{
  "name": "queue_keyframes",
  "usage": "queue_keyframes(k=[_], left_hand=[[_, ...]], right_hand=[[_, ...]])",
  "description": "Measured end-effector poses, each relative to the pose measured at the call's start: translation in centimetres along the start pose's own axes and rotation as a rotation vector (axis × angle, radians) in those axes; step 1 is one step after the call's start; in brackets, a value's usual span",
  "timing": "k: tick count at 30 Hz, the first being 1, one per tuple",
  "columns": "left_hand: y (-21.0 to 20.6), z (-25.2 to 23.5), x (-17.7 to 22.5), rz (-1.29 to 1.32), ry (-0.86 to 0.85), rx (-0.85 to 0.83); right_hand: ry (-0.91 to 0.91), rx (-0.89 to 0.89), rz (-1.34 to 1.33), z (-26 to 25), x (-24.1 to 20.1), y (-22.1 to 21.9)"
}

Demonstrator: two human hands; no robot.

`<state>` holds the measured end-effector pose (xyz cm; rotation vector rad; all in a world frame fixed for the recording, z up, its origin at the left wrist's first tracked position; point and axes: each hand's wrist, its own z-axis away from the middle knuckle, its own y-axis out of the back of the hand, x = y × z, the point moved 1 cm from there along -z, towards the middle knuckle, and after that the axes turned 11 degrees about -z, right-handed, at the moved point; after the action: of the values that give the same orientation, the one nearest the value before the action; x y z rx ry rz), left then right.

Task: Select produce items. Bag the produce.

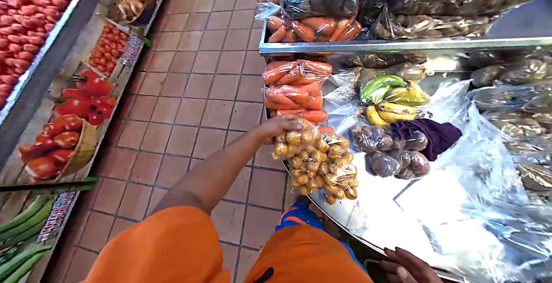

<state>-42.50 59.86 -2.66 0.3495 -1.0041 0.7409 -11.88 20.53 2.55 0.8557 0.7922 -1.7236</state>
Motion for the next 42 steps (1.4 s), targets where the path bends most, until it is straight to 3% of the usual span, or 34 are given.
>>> queue_keyframes(k=[3,6,11,14,18,23,29,34,37,40,42], left_hand=[[-2.0,-1.2,1.3,0.054,-0.056,-0.099],[-7.7,-0.9,2.9,-0.036,-0.024,-0.162],[-18.5,-1.0,2.7,-0.649,0.020,-0.324],[-22.6,-2.0,-2.0,-0.945,-0.019,-0.362],[-25.1,-2.2,-9.2,-1.120,-0.186,-0.365],[-24.8,-0.7,-12.3,-1.339,-0.303,-0.358],[-25.3,-0.5,-10.6,-1.443,-0.021,-0.357],[-26.4,-0.4,-8.1,-1.469,0.098,-0.358],[-27.4,-0.2,-6.2,-1.397,0.136,-0.315],[-28.6,-0.4,-4.8,-1.247,0.144,-0.310],[-29.7,-1.2,-4.3,-1.179,0.122,-0.315]], right_hand=[[-0.051,0.078,-0.064,-0.9,0.0,-0.6],[-0.023,0.101,-0.248,-3.7,0.6,-1.5],[-0.100,0.006,-0.517,-9.1,2.1,-2.4],[-0.222,0.011,-0.483,-11.5,6.1,-1.3],[-0.336,0.134,-0.196,-13.2,11.7,0.3],[-0.280,0.135,-0.094,-14.1,13.5,1.6],[-0.290,-0.082,0.223,-12.9,10.7,3.3],[-0.321,0.047,0.360,-10.9,3.2,10.6],[-0.287,0.346,0.337,-9.2,0.4,19.3],[-0.261,0.691,0.389,-7.9,1.4,28.6],[-0.269,0.830,0.390,-8.0,2.2,32.0]])
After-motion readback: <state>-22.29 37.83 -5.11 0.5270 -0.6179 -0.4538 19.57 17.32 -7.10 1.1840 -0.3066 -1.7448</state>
